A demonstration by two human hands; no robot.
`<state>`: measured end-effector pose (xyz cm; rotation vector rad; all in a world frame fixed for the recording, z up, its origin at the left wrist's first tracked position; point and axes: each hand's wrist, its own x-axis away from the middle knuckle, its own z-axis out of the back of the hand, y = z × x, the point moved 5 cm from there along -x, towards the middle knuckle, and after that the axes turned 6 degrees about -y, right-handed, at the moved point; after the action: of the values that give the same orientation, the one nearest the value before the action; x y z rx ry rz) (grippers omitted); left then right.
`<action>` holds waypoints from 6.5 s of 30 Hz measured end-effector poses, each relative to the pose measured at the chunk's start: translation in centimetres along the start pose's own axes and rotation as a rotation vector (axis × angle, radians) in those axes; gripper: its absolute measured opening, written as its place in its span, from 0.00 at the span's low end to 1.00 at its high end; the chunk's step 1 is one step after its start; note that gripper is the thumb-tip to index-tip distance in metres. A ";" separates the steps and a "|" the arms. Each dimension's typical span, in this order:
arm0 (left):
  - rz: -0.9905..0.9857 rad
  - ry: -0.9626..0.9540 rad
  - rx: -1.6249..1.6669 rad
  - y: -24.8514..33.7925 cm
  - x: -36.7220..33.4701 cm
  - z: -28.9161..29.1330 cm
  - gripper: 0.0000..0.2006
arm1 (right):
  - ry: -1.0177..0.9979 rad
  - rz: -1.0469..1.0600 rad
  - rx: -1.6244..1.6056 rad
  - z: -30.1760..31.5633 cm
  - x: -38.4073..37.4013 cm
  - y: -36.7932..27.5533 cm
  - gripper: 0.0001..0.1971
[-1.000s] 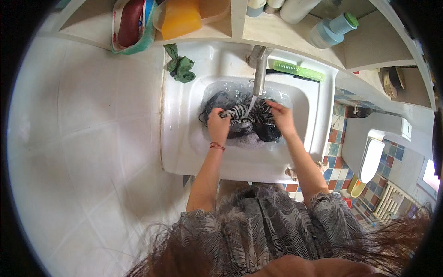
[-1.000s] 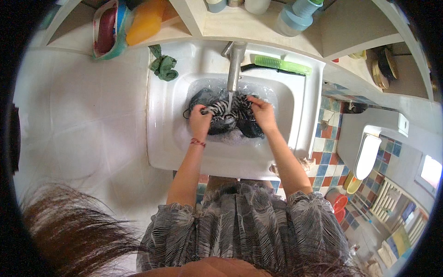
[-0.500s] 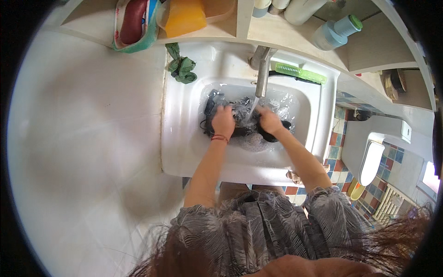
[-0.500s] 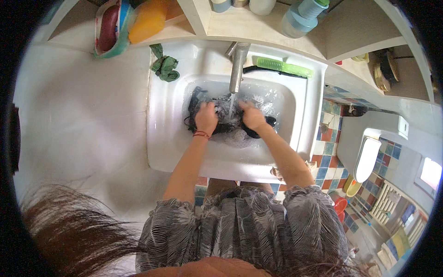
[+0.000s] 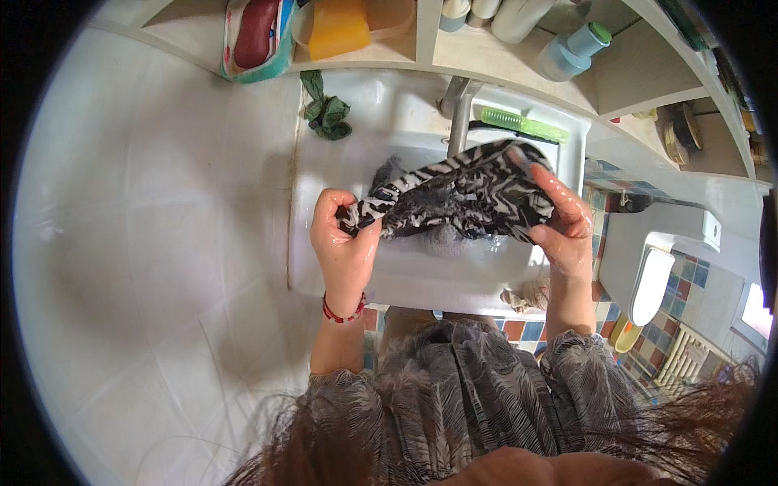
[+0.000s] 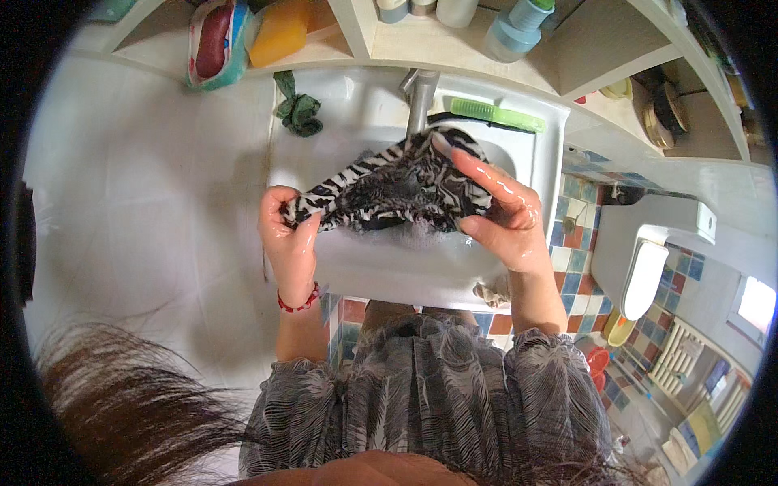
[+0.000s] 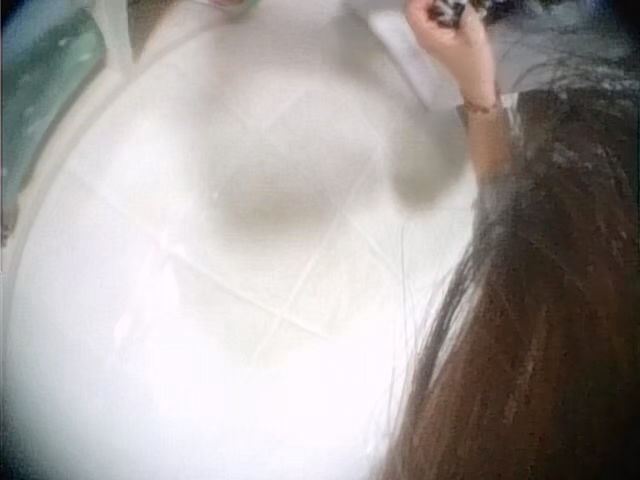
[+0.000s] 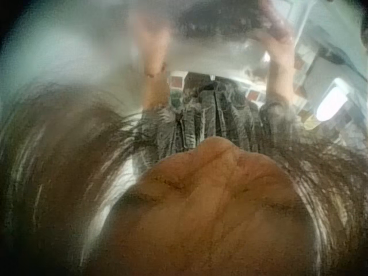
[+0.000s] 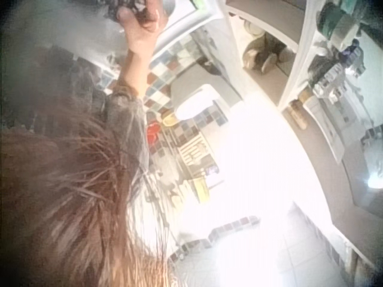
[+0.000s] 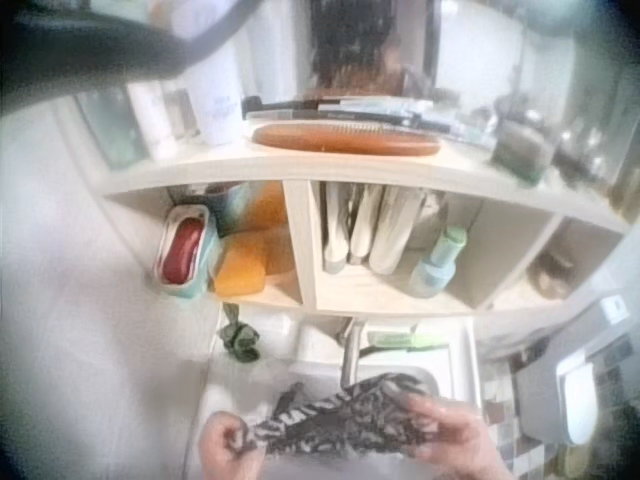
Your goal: The person washes small garments by hand in a sink, scrubbing them in water and then wringing them out individually.
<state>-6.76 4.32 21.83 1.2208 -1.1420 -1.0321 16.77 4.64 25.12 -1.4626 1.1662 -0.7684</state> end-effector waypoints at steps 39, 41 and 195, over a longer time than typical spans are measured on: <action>0.263 -0.023 -0.064 -22.1 -3.0 -4.1 0.28 | 0.769 -0.772 0.914 5.9 3.1 28.1 0.11; 0.260 -0.058 -0.095 -24.7 -3.3 -4.2 0.33 | 0.554 -0.599 0.716 2.4 2.3 28.5 0.12; 0.421 -0.069 0.136 -26.2 -3.1 -6.5 0.25 | 0.427 -0.268 0.618 -1.6 -0.2 23.1 0.09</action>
<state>-0.40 6.15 -4.51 0.9949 -1.4664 -0.6897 9.32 5.26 3.16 -0.9594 0.9158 -1.5287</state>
